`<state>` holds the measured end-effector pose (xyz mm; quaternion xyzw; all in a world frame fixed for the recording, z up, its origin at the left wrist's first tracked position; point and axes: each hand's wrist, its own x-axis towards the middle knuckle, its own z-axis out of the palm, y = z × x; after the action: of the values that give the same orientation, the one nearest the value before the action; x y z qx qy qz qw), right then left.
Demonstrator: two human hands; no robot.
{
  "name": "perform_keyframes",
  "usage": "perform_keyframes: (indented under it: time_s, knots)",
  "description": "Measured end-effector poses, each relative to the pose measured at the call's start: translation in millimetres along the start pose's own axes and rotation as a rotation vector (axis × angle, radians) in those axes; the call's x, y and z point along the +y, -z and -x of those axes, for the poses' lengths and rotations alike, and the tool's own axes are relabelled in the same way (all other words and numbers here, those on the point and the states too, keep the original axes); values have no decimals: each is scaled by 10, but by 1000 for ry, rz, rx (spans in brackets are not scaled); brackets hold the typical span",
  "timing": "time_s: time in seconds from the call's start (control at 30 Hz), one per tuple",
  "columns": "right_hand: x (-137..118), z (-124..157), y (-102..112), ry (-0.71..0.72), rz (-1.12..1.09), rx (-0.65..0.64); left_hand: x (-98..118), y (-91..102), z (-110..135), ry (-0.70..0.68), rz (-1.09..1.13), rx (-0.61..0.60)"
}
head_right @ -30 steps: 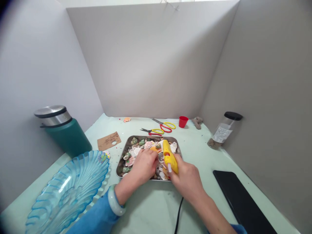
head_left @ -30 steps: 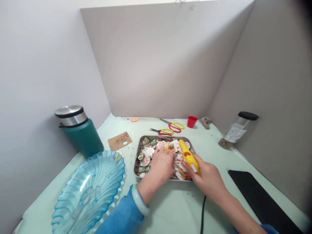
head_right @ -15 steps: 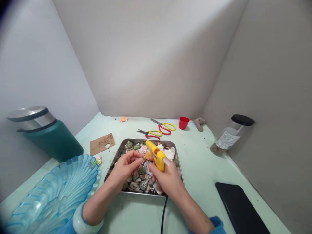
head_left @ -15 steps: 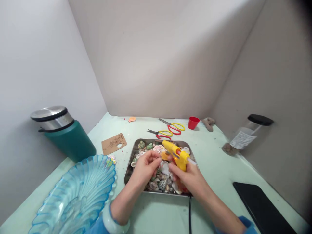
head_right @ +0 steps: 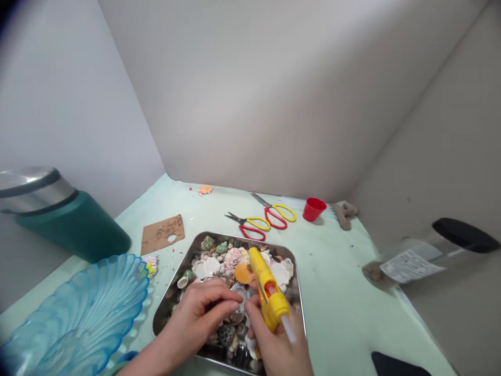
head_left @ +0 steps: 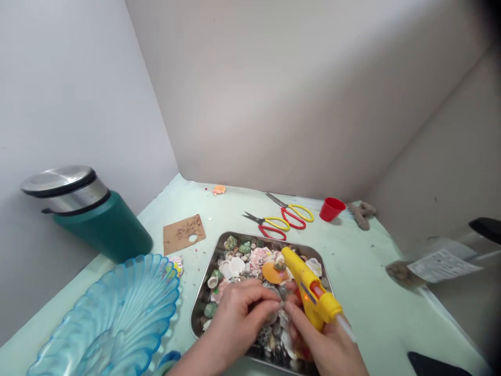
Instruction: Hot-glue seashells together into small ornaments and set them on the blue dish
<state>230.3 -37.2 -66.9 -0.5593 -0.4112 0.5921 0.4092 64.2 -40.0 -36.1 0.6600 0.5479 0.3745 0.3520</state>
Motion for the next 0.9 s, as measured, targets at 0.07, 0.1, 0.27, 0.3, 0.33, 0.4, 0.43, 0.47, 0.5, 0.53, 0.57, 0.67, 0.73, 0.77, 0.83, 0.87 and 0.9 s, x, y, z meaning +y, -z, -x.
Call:
perform_keyframes:
  time_s: [0.07,0.1,0.27,0.3,0.33,0.4,0.43,0.47,0.5,0.53,0.57,0.67,0.73,0.77,0.83,0.87,0.9]
  knots:
    - [-10,11,26,31,53,57,-16,-2,-3,11,-80,48]
    - [-23,18,39,81,88,102,-24,-7,-8,14,-142,78]
    - [-71,36,60,343,153,198,3,-81,-52,-44,-586,13]
    - [-74,36,55,378,141,227,18,-98,-57,-60,-651,-16]
    - [-76,36,45,400,125,241,32,-112,-59,-69,-689,-40]
    - [-83,44,20,430,81,248,46,-127,-51,-63,-686,-48]
    - [-88,53,5,438,70,254,46,-127,-42,-65,-667,-39]
    - [-95,66,-10,448,61,266,41,-121,-32,-75,-642,-24]
    - [-103,81,-24,458,55,272,31,-110,-22,-89,-613,-8]
    - [-111,98,-37,465,50,275,17,-95,-13,-103,-580,10]
    - [-118,114,-48,472,45,276,1,-76,-7,-112,-539,31]
    - [-130,150,-70,494,25,277,-62,-14,-8,-123,-386,85]
    - [-131,162,-80,509,10,282,-107,13,-19,-139,-273,88]
    - [-130,167,-85,520,-1,288,-128,18,-26,-145,-219,79]
    - [-133,174,-94,536,-17,293,-162,14,-37,-142,-121,51]
    - [-137,179,-99,540,-21,295,-173,6,-42,-134,-80,37]
    - [-141,183,-104,543,-22,298,-181,-4,-47,-127,-48,27]
